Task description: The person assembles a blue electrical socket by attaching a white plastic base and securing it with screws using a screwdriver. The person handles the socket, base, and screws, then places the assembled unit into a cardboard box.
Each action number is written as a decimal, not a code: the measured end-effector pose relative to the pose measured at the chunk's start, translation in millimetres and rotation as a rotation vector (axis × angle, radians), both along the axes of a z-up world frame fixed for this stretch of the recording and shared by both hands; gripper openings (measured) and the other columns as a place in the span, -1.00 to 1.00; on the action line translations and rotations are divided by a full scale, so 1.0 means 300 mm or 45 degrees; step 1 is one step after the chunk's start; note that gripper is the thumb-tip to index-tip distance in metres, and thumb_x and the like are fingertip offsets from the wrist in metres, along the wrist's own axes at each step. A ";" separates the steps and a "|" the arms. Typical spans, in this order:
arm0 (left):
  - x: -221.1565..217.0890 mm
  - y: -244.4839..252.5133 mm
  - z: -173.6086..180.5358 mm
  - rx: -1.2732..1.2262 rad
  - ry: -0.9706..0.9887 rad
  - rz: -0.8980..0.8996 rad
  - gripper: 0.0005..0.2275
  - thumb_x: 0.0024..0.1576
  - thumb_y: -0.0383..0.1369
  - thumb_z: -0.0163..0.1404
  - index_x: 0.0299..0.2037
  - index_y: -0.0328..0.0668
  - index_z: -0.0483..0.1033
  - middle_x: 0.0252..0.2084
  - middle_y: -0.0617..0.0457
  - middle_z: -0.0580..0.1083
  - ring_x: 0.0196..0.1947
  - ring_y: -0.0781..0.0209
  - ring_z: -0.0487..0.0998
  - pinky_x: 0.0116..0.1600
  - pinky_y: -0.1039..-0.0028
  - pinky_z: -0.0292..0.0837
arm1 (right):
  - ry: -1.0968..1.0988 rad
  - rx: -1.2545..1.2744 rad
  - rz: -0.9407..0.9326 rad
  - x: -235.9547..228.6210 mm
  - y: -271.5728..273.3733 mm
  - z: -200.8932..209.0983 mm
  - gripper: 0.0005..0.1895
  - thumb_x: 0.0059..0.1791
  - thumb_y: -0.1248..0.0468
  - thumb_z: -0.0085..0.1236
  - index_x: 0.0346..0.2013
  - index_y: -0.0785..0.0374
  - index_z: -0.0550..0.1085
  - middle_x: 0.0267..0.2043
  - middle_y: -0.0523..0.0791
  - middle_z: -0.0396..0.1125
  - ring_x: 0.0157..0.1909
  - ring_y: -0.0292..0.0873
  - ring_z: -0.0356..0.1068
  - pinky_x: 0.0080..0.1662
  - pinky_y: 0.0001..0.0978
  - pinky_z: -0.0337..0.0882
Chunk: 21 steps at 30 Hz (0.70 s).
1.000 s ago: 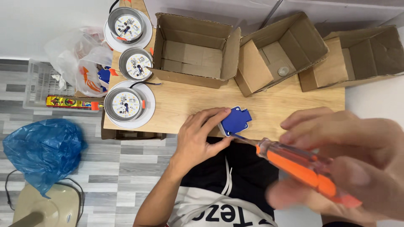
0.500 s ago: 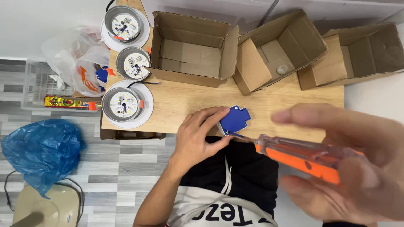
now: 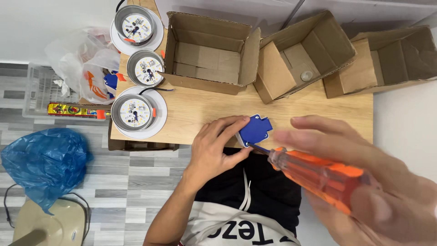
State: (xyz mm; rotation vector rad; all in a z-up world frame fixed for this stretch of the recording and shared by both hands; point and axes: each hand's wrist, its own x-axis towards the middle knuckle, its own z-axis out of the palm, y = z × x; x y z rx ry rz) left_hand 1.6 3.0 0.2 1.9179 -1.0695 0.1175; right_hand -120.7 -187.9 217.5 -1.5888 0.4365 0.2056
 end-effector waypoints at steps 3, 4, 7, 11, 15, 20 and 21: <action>0.000 -0.002 -0.004 -0.002 -0.006 0.002 -0.52 0.17 -0.15 0.21 0.29 0.03 0.41 0.21 0.14 0.50 0.12 0.20 0.60 0.06 0.34 0.49 | -0.185 -0.303 0.231 0.005 0.026 0.009 -0.34 -0.10 -0.11 0.06 0.19 0.17 0.53 0.32 -0.16 0.53 0.60 -0.24 0.19 0.12 -0.30 0.77; 0.000 -0.004 -0.006 -0.013 -0.017 0.009 -0.52 0.18 -0.14 0.21 0.28 0.02 0.41 0.20 0.14 0.51 0.11 0.21 0.60 0.02 0.35 0.48 | -0.296 -0.558 0.269 0.002 0.039 0.020 -0.47 -0.16 0.44 0.10 0.11 0.07 0.53 0.17 -0.16 0.64 0.49 -0.18 0.37 -0.06 -0.51 0.95; -0.001 -0.003 0.001 -0.005 -0.014 0.009 -0.53 0.20 -0.12 0.19 0.29 0.03 0.40 0.21 0.14 0.50 0.12 0.21 0.60 0.04 0.35 0.49 | -0.234 -0.163 -0.118 -0.031 0.042 0.004 -0.50 -0.35 0.36 0.31 -0.11 0.18 0.69 -0.05 -0.04 0.68 0.43 0.02 0.45 -0.08 -0.03 1.10; -0.001 -0.002 -0.005 -0.013 -0.011 0.004 -0.52 0.16 -0.17 0.20 0.28 0.01 0.41 0.21 0.13 0.51 0.12 0.20 0.60 0.06 0.35 0.48 | -0.352 -0.293 -0.109 -0.026 0.050 -0.036 -0.53 -0.26 0.02 0.26 -0.17 0.23 0.61 -0.07 0.06 0.65 0.38 0.07 0.53 0.27 -0.07 0.76; 0.000 -0.003 0.000 -0.005 -0.013 0.003 -0.52 0.18 -0.15 0.20 0.28 0.02 0.41 0.21 0.13 0.51 0.12 0.19 0.60 0.04 0.34 0.47 | -0.595 -0.667 0.346 -0.005 -0.013 -0.035 -0.49 0.11 0.06 0.03 0.38 -0.16 0.35 0.39 -0.05 0.44 0.59 0.01 0.37 0.56 -0.03 0.46; -0.001 -0.004 -0.002 -0.009 -0.022 0.014 -0.53 0.20 -0.12 0.20 0.28 0.02 0.41 0.21 0.14 0.51 0.12 0.19 0.60 0.04 0.35 0.47 | -0.246 -0.307 0.007 -0.006 0.005 0.004 -0.49 -0.18 -0.04 0.26 -0.05 0.17 0.65 -0.03 -0.06 0.68 0.42 -0.01 0.43 0.05 -0.06 0.93; 0.000 -0.003 -0.003 -0.011 -0.017 0.008 -0.53 0.19 -0.14 0.20 0.28 0.02 0.41 0.21 0.13 0.51 0.12 0.19 0.60 0.03 0.35 0.47 | -0.263 -0.412 0.034 -0.003 0.008 0.016 -0.53 -0.15 -0.06 0.19 -0.11 0.16 0.63 -0.11 -0.04 0.72 0.37 -0.01 0.55 0.23 -0.12 0.75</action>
